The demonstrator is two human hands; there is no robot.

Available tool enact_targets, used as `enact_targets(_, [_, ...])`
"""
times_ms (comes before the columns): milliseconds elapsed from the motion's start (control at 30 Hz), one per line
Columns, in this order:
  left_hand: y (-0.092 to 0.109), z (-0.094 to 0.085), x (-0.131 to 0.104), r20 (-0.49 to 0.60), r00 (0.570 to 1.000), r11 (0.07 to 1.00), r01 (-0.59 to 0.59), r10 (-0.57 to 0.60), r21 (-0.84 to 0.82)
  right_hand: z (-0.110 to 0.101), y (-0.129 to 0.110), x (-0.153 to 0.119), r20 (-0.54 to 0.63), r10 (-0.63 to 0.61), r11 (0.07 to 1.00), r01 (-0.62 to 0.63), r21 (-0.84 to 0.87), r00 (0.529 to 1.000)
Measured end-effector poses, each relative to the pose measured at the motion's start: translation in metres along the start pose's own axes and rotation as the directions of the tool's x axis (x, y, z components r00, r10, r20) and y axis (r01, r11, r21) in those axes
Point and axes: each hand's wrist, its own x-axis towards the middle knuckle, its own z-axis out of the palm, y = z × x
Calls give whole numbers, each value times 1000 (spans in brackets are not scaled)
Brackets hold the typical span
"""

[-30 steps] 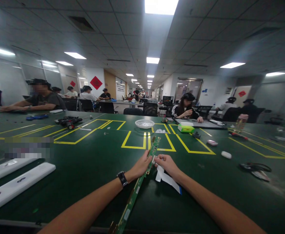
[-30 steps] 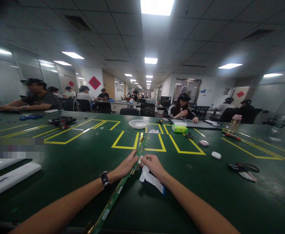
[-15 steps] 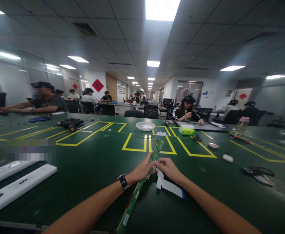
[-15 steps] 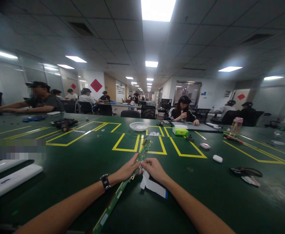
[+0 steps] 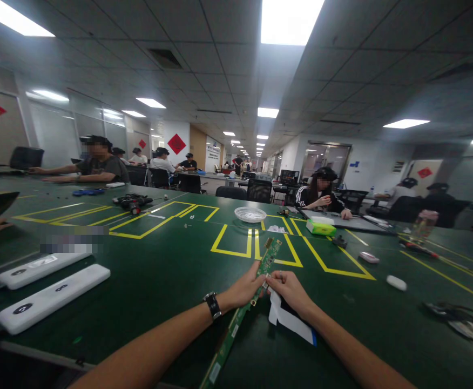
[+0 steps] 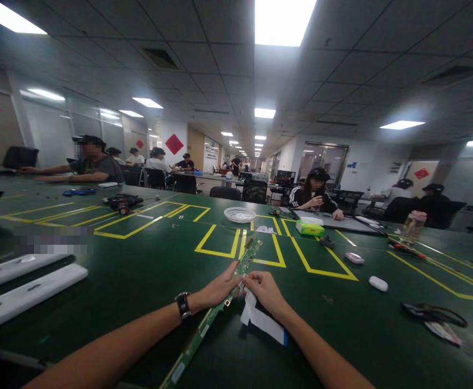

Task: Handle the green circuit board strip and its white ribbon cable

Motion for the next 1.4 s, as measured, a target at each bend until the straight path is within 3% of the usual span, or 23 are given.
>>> enact_targets(100, [-1, 0, 1, 8, 999, 999, 52, -52, -8, -2, -2, 1, 28, 17, 997, -19, 74, 999])
enact_targets(167, [-2, -1, 2, -18, 1000, 1000, 23, -22, 19, -3, -2, 1, 45, 27, 995, -32, 98, 999])
enact_targets(300, [-9, -10, 11, -92, 990, 970, -85, 108, 230, -6, 0, 4, 48, 59, 995, -62, 81, 997])
enact_targets(400, [-18, -24, 18, -117, 990, 931, -32, 80, 363, -12, 4, 9, 30, 65, 997, -66, 45, 997])
enact_targets(533, [-25, -41, 24, -302, 952, 899, 92, 47, 429, -29, 13, 15, -145, -19, 978, -12, -209, 989])
enact_targets(633, [-24, -47, 25, -335, 942, 870, 165, 1, 465, -46, 21, 18, -277, -74, 913, -46, -404, 958])
enact_targets(733, [-25, -48, 25, -333, 942, 839, 202, -26, 505, -60, 27, 17, -307, -80, 826, -110, -553, 948])
enact_targets(833, [-27, -48, 26, -307, 952, 811, 182, -3, 556, -70, 32, 15, -296, -130, 708, -121, -696, 946])
enact_targets(900, [-27, -48, 26, -291, 957, 796, 173, 5, 580, -73, 34, 13, -256, -195, 664, -64, -745, 947])
enact_targets(1067, [-24, -49, 23, -274, 962, 787, 158, 14, 597, -72, 30, 7, 4, -287, 574, 175, -800, 958])
enact_targets(1133, [-23, -49, 22, -268, 963, 783, 139, 36, 606, -72, 29, 7, -10, -279, 513, 140, -847, 960])
enact_targets(1267, [-20, -48, 20, -267, 960, 776, 107, 81, 622, -77, 31, 11, -169, -238, 397, -63, -916, 956])
enact_targets(1400, [-18, -49, 19, -285, 953, 784, 99, 101, 613, -78, 32, 12, -243, -211, 399, -143, -906, 947])
